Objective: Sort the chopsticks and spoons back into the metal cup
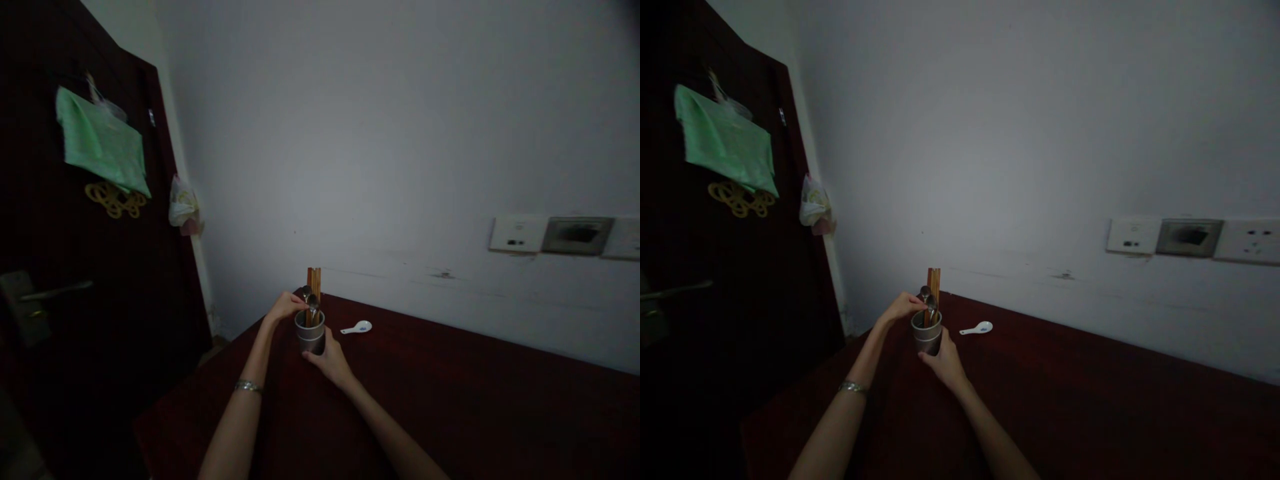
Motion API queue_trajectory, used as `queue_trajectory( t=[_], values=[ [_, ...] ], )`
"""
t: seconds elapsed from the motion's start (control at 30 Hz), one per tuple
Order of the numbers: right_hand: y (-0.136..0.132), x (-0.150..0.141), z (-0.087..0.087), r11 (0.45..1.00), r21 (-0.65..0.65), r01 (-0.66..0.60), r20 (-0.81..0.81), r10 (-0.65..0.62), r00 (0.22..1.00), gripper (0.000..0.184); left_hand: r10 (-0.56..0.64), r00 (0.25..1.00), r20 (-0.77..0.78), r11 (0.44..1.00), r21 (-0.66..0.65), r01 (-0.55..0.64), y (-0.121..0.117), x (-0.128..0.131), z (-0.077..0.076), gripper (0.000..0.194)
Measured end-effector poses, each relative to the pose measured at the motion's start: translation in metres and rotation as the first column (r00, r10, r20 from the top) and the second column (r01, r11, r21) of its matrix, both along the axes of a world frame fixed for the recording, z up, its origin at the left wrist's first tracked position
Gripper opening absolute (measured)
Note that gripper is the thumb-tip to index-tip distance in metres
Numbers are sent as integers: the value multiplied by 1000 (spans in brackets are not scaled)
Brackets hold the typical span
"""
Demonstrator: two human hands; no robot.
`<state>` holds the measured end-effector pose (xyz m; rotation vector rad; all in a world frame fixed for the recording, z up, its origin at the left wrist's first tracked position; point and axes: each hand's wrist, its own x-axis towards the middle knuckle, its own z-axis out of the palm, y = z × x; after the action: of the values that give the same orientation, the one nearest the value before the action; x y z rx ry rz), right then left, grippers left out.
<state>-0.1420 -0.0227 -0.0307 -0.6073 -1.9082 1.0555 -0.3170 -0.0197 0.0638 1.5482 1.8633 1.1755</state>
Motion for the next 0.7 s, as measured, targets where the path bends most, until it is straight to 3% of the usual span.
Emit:
queue_trajectory(
  t=[0.1,0.33,0.53,0.7],
  values=[
    [-1,0,1,1000,4,-1,0,1,1000,63,16,1000,-6,1000,6,-16,-1,0,0,18],
    [1,0,-1,1000,14,0,9,0,1000,62,93,973,213,993,-88,-76,-8,-4,12,21],
    [2,-1,-2,1000,9,4,4,-4,1000,61,154,967,201,983,72,-172,-10,-15,58,14],
    [2,0,1,1000,-20,7,23,-7,1000,64,220,932,288,889,334,-313,-3,-31,94,13]
  ],
)
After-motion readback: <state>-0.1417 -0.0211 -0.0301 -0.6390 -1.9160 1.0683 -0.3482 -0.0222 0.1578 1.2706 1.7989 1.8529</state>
